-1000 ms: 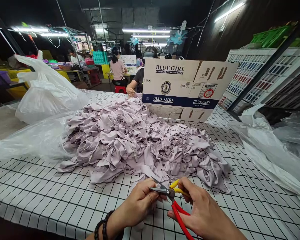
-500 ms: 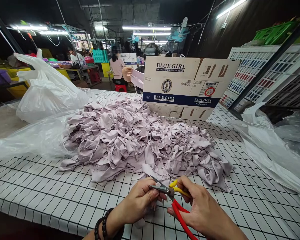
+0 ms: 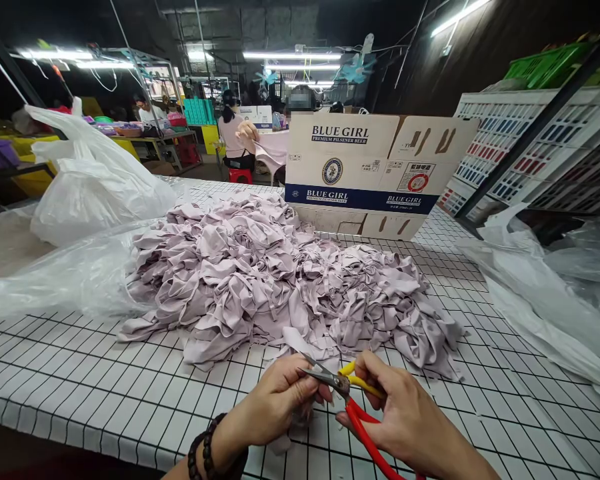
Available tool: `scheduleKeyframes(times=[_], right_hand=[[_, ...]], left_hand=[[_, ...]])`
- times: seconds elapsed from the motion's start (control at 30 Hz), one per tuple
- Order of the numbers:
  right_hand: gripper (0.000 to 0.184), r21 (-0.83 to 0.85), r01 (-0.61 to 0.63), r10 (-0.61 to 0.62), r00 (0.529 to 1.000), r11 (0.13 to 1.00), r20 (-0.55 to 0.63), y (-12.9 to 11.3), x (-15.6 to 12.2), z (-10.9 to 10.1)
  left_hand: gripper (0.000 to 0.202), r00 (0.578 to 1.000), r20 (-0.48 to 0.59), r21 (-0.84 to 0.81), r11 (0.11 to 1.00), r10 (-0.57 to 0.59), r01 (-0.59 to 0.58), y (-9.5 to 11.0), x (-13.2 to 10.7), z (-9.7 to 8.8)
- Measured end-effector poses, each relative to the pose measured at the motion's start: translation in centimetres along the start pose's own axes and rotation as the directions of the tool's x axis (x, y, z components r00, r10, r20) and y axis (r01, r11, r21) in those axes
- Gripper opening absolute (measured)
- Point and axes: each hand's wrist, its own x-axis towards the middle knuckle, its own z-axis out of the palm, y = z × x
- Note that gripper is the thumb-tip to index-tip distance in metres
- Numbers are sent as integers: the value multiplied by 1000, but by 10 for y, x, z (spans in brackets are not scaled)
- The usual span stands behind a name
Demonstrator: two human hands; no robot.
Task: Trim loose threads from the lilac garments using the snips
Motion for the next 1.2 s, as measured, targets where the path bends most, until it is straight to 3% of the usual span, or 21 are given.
scheduleKeyframes(times=[0.53, 0.7, 0.97, 1.1, 1.2], right_hand=[[34, -57, 129, -137, 975, 990, -172, 19, 5, 14], [34, 200, 6, 34, 979, 980, -199, 34, -4, 11], [29, 103, -193, 215, 935, 976, -283, 49, -32, 18], [30, 120, -66, 96, 961, 991, -258, 34, -33, 15], [31, 35, 16, -8, 976, 999, -218, 22, -29, 13]], left_hand=[[44, 998, 38, -36, 998, -44, 46, -2, -3, -1], [46, 1000, 16, 16, 1000, -4, 3, 6, -2, 1], [46, 998, 50, -10, 1000, -26, 27, 3, 1, 4], [43, 995, 86, -8, 999, -50, 51, 0, 2, 8], [41, 995, 103, 17, 1000, -21, 19, 0, 1, 9]])
